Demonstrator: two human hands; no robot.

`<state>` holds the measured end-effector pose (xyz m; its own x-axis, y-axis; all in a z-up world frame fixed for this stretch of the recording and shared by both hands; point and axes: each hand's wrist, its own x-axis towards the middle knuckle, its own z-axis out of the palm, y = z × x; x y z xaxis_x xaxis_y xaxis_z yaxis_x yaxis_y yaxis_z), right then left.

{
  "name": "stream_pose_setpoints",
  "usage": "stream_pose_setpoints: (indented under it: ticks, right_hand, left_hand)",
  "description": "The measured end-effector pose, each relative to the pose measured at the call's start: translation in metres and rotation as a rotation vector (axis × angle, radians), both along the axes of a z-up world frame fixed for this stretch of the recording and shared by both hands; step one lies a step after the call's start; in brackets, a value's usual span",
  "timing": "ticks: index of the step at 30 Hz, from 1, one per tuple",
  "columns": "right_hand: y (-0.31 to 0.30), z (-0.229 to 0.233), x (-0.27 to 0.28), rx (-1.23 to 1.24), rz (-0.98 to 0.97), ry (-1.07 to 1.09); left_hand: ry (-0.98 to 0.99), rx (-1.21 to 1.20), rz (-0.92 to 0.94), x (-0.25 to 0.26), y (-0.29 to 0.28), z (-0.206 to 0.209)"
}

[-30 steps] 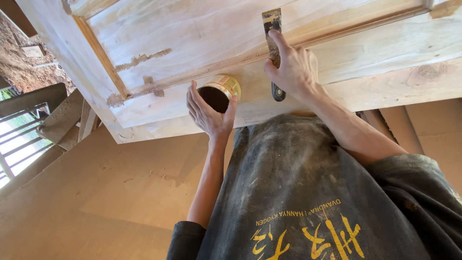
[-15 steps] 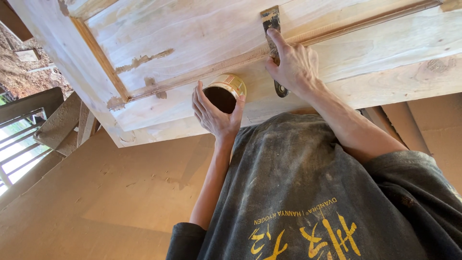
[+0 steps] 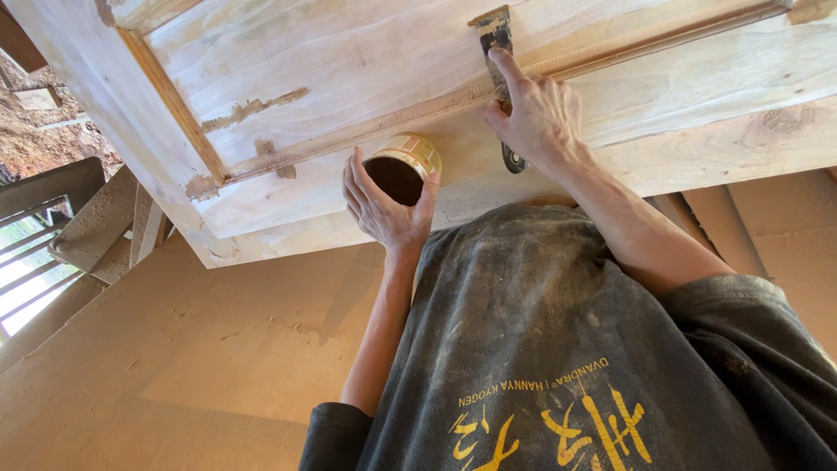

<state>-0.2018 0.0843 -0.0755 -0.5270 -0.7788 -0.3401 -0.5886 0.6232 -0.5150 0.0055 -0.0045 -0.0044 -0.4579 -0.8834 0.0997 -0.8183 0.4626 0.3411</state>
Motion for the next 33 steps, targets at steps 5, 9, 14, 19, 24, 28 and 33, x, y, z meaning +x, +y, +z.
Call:
stream_pose_setpoints:
  ticks: [5,9,14,19,24,28,33]
  right_hand:
    - [0.006,-0.006,-0.001,-0.033,0.015,0.053]
    - [0.008,-0.003,-0.003,-0.063,-0.032,-0.002]
    - [0.013,-0.007,-0.005,-0.053,-0.019,0.031]
    - [0.011,0.005,-0.013,-0.093,-0.022,-0.024]
    - [0.020,-0.015,-0.010,-0.034,-0.020,0.098]
    - [0.018,-0.013,-0.012,-0.036,-0.007,0.079]
    - [0.021,-0.017,-0.007,0.010,0.013,0.073]
  left_hand:
    - [0.007,0.017,0.011,-0.001,0.001,0.002]
    - [-0.003,0.012,0.010,0.000,0.001,0.001]
    - [-0.003,0.022,0.024,0.000,0.002,0.000]
    - [-0.002,0.022,0.030,0.000,0.001,-0.002]
    - [0.013,0.031,0.028,-0.001,0.002,0.001]
    - [0.019,0.036,0.025,-0.003,0.001,0.002]
    - [0.004,0.038,0.025,0.001,0.001,0.003]
